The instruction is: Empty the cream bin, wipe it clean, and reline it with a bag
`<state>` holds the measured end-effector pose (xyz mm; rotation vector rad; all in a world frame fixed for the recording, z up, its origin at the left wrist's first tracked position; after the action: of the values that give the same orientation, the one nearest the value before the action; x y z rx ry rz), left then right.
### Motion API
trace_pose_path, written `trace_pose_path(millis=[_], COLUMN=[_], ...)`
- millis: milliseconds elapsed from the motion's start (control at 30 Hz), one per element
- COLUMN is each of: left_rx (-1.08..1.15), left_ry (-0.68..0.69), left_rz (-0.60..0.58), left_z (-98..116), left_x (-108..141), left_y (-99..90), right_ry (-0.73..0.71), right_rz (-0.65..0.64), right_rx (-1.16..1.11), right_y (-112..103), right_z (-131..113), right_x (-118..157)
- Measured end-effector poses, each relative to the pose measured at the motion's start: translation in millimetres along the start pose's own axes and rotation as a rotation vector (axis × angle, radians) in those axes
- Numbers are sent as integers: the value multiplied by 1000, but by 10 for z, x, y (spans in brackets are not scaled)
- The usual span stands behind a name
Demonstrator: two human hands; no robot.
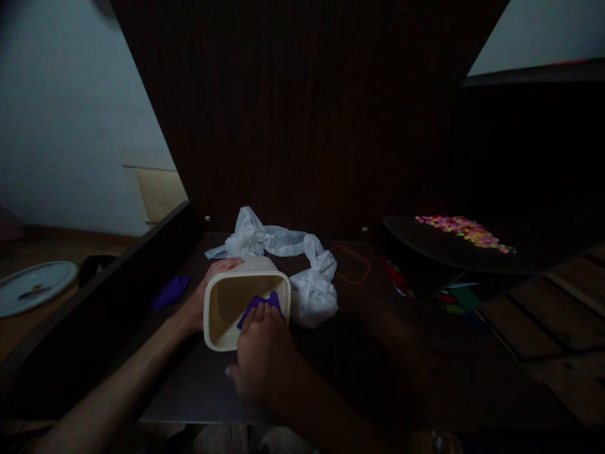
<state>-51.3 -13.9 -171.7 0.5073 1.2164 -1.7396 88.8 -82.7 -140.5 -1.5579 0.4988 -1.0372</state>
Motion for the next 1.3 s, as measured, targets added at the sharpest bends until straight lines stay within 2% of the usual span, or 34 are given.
trace_pose_path(millis=[200,400,700,833,1033,1167,1300], left_rx=[12,20,5,33,74,51,34], left_ry=[46,63,61,21,-39,-63,-22], left_rz=[15,19,38,66,80,38,30], left_z=[-3,6,-45,-102,-139,-102,-50], left_x=[14,3,30,61,92,77,46], left_y=[1,6,18,9,-15,-15,-14], right_ry=[-1,-101,-263,-314,-378,-320,-309], right_rz=[-8,-30,134,187,281,221,182], right_rx=[-13,-158,-192,-164,-177,-142,-165], right_y=[48,69,48,2,-54,-35,-85], right_z=[29,45,-75,-116,-159,-130,-69], right_x=[-257,-399,-468,-310,113,303,472])
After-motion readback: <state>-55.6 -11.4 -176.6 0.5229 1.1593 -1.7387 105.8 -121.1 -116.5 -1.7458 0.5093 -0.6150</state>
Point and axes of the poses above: each hand's wrist, its own x-axis away from the middle knuckle, its own y-axis out of the palm, z = x × y, the point moved 5 cm from there along -x, towards the middle knuckle, and after that the axes turned 11 degrees about x, right-handed, at the moved point
